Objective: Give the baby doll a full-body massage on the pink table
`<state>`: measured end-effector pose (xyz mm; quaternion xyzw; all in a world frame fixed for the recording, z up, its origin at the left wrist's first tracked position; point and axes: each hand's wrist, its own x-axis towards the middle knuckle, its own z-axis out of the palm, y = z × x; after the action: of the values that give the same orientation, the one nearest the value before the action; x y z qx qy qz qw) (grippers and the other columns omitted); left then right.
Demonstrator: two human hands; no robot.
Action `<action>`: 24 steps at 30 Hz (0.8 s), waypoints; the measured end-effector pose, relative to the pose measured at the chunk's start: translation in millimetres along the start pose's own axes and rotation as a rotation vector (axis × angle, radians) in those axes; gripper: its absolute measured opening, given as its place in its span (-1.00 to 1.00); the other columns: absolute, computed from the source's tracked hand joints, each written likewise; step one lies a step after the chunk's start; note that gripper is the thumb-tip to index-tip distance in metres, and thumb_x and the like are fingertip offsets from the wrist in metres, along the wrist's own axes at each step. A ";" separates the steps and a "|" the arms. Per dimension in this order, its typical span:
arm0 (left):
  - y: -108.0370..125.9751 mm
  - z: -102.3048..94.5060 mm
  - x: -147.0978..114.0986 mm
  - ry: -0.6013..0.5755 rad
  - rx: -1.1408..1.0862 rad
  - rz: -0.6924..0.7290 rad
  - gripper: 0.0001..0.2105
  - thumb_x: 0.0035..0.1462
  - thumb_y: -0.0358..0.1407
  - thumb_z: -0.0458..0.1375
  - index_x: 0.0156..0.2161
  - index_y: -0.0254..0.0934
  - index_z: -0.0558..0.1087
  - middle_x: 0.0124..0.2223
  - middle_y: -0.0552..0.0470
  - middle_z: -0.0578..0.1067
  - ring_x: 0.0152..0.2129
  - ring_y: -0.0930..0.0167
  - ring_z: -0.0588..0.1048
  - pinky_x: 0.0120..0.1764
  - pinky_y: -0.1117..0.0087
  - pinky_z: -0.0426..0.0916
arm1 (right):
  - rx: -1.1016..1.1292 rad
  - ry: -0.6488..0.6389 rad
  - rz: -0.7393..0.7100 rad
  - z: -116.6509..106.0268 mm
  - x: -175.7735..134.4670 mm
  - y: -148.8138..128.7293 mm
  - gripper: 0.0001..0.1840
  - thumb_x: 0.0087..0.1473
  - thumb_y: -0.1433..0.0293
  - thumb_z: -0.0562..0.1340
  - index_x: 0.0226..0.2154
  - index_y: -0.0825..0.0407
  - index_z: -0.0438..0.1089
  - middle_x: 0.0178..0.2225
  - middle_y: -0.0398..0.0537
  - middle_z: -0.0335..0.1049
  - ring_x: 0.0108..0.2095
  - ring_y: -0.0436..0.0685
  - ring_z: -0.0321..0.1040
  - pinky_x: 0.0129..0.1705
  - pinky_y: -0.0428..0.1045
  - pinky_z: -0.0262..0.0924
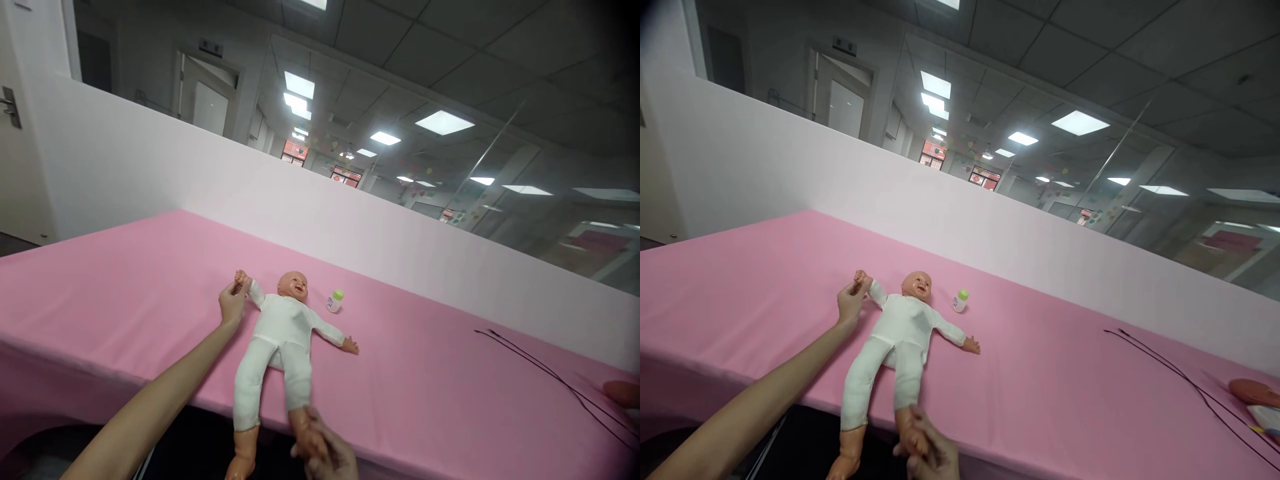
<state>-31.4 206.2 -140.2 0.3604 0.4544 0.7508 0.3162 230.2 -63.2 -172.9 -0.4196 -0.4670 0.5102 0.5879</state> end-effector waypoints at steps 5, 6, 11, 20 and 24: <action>9.4 6.9 -24.6 -0.438 0.176 0.310 -0.77 0.15 -0.15 0.30 -0.16 -0.23 0.64 -0.19 -0.06 0.64 -0.29 0.31 0.55 -0.28 0.36 0.42 | -0.144 0.133 -0.054 31.8 78.5 -61.6 -0.31 -0.06 0.08 0.53 0.10 -0.02 0.56 0.13 0.22 0.51 -0.11 0.33 0.57 -0.18 0.08 0.48; 9.3 6.6 -28.4 -0.539 0.223 0.363 -0.80 0.15 -0.19 0.30 -0.15 -0.19 0.65 -0.19 -0.04 0.65 -0.28 0.31 0.55 -0.26 0.36 0.42 | -0.164 0.132 -0.061 39.4 94.3 -65.7 -0.31 -0.06 0.08 0.53 0.09 0.00 0.56 0.13 0.20 0.51 -0.12 0.31 0.56 -0.20 0.06 0.47; 5.8 4.2 -34.5 -0.676 0.340 0.433 -0.81 0.16 -0.25 0.29 -0.12 -0.10 0.66 -0.18 0.01 0.66 -0.29 0.33 0.56 -0.21 0.36 0.41 | -0.163 0.140 -0.070 60.5 131.8 -55.3 -0.17 -0.05 0.02 0.50 0.16 0.15 0.49 -0.21 0.15 0.65 -0.30 0.20 0.54 -0.24 0.03 0.43; -13.4 6.1 5.1 -0.083 0.047 0.051 -0.67 0.12 -0.02 0.29 -0.32 -0.31 0.56 -0.34 -0.04 0.60 -0.39 0.33 0.53 -0.31 0.38 0.37 | -0.082 0.141 -0.103 -6.0 48.8 -10.4 -0.33 -0.31 -0.01 0.61 -0.15 -0.01 0.67 0.13 0.27 0.51 0.06 0.47 0.51 0.01 0.21 0.46; -21.9 -1.4 16.8 0.102 -0.064 -0.130 -0.64 0.08 0.01 0.29 -0.41 -0.30 0.49 -0.45 0.04 0.50 -0.51 0.42 0.43 -0.43 0.43 0.30 | -0.038 0.029 -0.007 -23.1 1.0 23.3 -0.43 -0.38 0.01 0.63 -0.24 -0.17 0.69 0.06 0.17 0.57 -0.17 0.47 0.60 -0.19 0.26 0.53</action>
<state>-38.4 227.5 -156.2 0.2809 0.4681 0.7602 0.3522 247.9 -59.5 -200.3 -0.4366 -0.4695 0.4929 0.5882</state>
